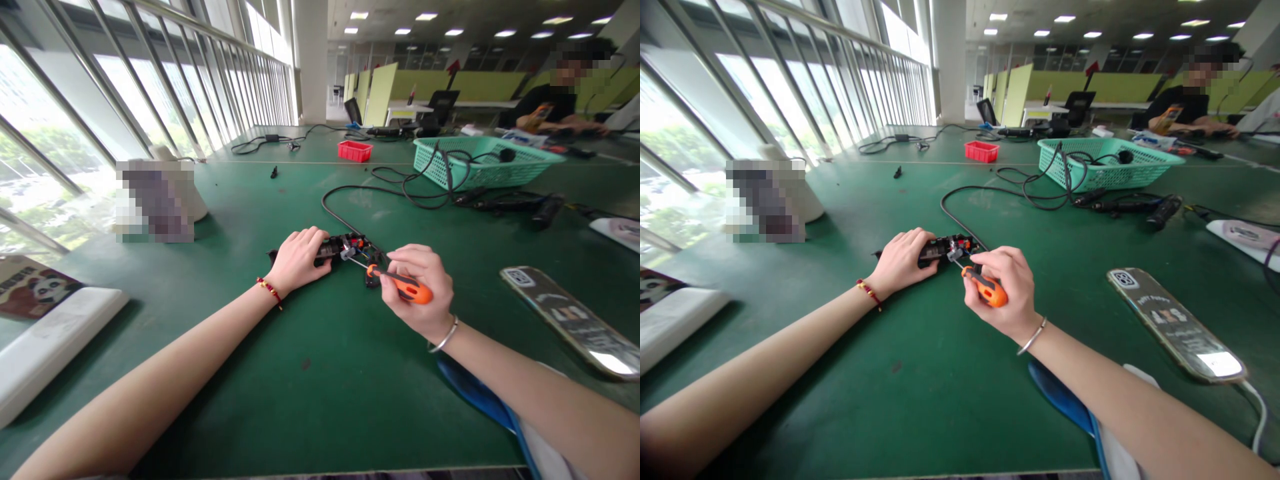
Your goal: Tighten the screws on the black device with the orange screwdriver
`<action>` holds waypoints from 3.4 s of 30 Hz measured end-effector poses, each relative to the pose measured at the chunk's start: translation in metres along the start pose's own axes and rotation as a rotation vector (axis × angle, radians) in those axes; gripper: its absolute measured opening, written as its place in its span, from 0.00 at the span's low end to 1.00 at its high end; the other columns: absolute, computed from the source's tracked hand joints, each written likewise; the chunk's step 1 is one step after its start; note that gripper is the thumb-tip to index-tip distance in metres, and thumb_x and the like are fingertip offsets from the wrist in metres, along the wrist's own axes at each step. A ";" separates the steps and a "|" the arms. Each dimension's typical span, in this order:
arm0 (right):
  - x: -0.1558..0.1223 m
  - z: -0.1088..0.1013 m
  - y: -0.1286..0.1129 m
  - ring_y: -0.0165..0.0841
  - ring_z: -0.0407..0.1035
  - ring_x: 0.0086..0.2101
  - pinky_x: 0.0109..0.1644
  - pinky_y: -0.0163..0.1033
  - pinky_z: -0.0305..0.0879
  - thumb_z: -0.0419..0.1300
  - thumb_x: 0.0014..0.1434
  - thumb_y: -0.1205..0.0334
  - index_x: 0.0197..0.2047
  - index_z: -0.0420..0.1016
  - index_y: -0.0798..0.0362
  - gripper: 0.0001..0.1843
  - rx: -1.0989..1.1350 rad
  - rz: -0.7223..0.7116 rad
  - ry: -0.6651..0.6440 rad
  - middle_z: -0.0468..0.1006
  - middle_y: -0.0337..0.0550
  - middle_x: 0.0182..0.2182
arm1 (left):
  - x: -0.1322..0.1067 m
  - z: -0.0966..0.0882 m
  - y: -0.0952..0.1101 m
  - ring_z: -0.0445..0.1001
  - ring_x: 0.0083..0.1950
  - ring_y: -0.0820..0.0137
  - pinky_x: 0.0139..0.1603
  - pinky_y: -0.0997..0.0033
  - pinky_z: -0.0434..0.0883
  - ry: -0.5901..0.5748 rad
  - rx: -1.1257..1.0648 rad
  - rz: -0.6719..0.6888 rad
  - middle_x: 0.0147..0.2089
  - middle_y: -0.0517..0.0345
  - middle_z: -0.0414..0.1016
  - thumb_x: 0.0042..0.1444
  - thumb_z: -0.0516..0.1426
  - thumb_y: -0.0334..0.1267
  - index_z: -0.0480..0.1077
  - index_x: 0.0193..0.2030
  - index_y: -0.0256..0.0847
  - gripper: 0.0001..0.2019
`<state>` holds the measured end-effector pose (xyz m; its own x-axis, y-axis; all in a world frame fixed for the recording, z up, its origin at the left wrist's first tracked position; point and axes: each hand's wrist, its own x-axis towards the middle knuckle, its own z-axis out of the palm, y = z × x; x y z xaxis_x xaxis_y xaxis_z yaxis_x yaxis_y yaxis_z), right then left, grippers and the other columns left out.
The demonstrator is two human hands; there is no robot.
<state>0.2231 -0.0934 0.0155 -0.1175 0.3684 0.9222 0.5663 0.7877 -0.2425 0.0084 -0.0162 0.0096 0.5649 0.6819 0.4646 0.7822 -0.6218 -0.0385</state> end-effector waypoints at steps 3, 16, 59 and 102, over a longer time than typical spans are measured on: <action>0.000 0.000 0.001 0.30 0.68 0.25 0.32 0.41 0.72 0.60 0.52 0.67 0.46 0.65 0.49 0.17 0.008 0.090 -0.006 0.70 0.37 0.30 | 0.000 0.001 -0.001 0.71 0.44 0.61 0.44 0.64 0.65 0.005 0.002 0.001 0.44 0.50 0.72 0.55 0.54 0.41 0.63 0.48 0.38 0.15; 0.003 -0.002 -0.001 0.34 0.68 0.31 0.34 0.42 0.70 0.61 0.52 0.68 0.42 0.69 0.48 0.13 -0.020 0.071 0.019 0.72 0.39 0.29 | 0.000 0.000 0.000 0.72 0.45 0.62 0.44 0.65 0.66 -0.012 -0.011 -0.010 0.45 0.50 0.72 0.55 0.54 0.41 0.63 0.48 0.39 0.15; 0.003 -0.001 -0.006 0.28 0.68 0.24 0.29 0.36 0.70 0.63 0.52 0.68 0.41 0.69 0.48 0.13 -0.035 0.024 -0.051 0.74 0.38 0.30 | 0.000 0.001 -0.001 0.73 0.44 0.63 0.43 0.66 0.67 0.006 0.014 0.001 0.45 0.51 0.73 0.55 0.54 0.41 0.63 0.48 0.38 0.15; 0.004 0.000 -0.006 0.30 0.70 0.26 0.32 0.38 0.72 0.61 0.52 0.69 0.40 0.68 0.48 0.12 -0.016 0.039 -0.074 0.74 0.37 0.29 | 0.000 0.000 0.001 0.73 0.44 0.63 0.41 0.66 0.67 -0.040 -0.003 -0.059 0.45 0.51 0.72 0.55 0.53 0.42 0.63 0.49 0.40 0.15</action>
<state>0.2194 -0.0973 0.0206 -0.1549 0.4351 0.8870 0.5846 0.7641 -0.2727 0.0093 -0.0166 0.0101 0.5280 0.7323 0.4300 0.8138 -0.5811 -0.0097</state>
